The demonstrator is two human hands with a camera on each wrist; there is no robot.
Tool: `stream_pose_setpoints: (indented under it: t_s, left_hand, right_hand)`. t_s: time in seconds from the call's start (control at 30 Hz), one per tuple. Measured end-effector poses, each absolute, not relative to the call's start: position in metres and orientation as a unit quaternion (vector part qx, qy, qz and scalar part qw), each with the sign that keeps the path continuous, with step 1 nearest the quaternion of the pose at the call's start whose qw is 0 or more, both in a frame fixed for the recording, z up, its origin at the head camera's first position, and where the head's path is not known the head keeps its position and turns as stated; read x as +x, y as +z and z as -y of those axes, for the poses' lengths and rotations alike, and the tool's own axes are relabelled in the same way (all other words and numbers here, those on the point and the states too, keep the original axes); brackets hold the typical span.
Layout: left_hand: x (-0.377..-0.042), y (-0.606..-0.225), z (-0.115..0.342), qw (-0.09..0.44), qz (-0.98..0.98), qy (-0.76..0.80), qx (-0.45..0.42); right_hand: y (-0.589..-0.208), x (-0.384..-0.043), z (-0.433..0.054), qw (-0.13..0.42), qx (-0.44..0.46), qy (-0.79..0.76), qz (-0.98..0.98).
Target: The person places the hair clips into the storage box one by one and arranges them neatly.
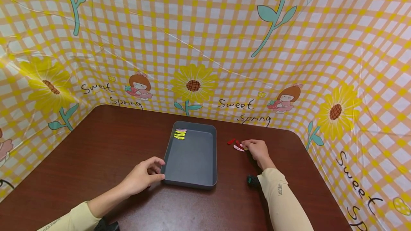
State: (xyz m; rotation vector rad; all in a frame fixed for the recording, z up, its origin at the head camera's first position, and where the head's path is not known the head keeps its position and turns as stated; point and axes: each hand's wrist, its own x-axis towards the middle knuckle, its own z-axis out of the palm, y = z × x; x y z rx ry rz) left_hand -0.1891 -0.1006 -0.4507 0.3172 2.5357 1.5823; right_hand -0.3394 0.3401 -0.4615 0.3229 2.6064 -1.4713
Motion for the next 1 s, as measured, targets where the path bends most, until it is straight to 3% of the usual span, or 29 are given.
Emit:
stream_pose_setpoints:
  t_s: [1.0]
  left_hand:
    - [-0.190,-0.453,0.100,0.066,-0.843,0.524,0.098]
  right_hand:
    - [-0.453,-0.329,-0.350,0.082,0.068,-0.429,-0.897]
